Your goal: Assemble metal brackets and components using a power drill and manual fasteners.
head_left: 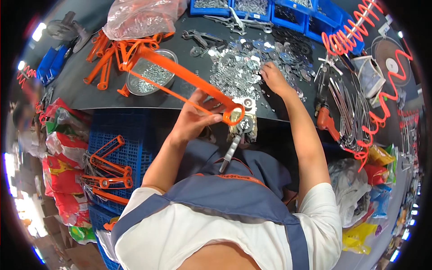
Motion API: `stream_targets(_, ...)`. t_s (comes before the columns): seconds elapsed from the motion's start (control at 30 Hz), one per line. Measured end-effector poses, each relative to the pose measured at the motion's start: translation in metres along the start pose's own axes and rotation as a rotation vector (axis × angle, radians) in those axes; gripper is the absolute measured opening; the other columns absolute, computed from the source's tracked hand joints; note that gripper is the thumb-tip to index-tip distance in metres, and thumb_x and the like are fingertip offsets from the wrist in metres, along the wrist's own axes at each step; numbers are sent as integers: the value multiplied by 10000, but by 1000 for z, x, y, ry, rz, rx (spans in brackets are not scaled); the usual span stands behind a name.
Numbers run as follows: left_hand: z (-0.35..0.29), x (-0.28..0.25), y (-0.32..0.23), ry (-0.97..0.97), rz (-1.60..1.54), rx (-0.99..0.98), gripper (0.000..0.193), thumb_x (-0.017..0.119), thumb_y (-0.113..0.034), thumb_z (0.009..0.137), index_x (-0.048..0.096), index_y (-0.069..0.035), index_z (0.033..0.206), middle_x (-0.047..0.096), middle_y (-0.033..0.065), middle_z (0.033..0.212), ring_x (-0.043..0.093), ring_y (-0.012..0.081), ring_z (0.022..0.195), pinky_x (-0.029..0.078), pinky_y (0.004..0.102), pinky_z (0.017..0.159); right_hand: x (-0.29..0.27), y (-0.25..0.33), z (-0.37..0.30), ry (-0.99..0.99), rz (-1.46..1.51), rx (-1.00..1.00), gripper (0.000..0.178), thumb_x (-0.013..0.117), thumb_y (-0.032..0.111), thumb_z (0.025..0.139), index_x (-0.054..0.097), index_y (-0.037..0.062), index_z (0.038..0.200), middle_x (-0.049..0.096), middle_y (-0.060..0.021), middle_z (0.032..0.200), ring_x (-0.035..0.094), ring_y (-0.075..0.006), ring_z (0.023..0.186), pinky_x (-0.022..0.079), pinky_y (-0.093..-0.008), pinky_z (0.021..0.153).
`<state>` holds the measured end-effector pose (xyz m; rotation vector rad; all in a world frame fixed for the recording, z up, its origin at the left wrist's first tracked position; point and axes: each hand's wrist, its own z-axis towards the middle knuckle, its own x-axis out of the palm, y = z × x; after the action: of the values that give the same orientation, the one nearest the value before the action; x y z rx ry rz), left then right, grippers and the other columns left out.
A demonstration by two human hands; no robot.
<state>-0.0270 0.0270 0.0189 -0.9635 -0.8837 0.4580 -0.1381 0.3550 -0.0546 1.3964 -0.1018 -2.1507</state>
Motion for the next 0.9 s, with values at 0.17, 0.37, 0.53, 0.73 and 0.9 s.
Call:
stream_targets(0.17, 18, 15, 12, 146, 415, -82, 633, 730, 101, 692, 434, -34, 1235, 524, 92, 1172, 530, 220, 1152, 421, 392, 1020, -24, 26, -16, -147, -199, 360, 247, 452, 156, 938, 530, -27, 1083, 534, -237, 1042, 550, -432, 966, 461, -480, 809)
stream_targets(0.37, 30, 33, 18, 304, 789, -189, 555, 776, -78, 678, 513, -32, 1165, 547, 107, 1086, 559, 238, 1018, 437, 339, 913, -27, 19, -47, -338, -331, 325, 312, 472, 63, 899, 450, -57, 1187, 568, -247, 1025, 631, -371, 826, 508, -456, 705)
stream_targets(0.53, 22, 24, 39, 288, 870, -164, 542, 780, -57, 671, 520, -35, 1147, 567, 60, 1081, 557, 167, 997, 441, 312, 882, -72, 125, -86, -242, 841, 763, 270, 579, 7, 855, 486, -30, 1105, 624, -91, 731, 567, -105, 532, 432, -255, 451)
stream_targets(0.73, -1, 9, 76, 120, 605, -145, 654, 774, 39, 675, 423, -28, 1223, 560, 111, 1186, 561, 180, 1063, 450, 332, 935, -66, 181, -126, -357, 675, 472, 98, 644, -32, 804, 636, -5, 898, 634, -70, 869, 590, -101, 671, 482, -237, 544)
stream_targets(0.9, -9, 5, 89, 29, 566, -11, 707, 809, -43, 689, 349, -31, 1227, 591, 161, 1168, 582, 231, 1101, 437, 363, 980, -34, 183, -121, -413, 165, -147, 249, 665, -33, 695, 652, 16, 939, 631, -112, 923, 596, -199, 649, 496, -269, 542)
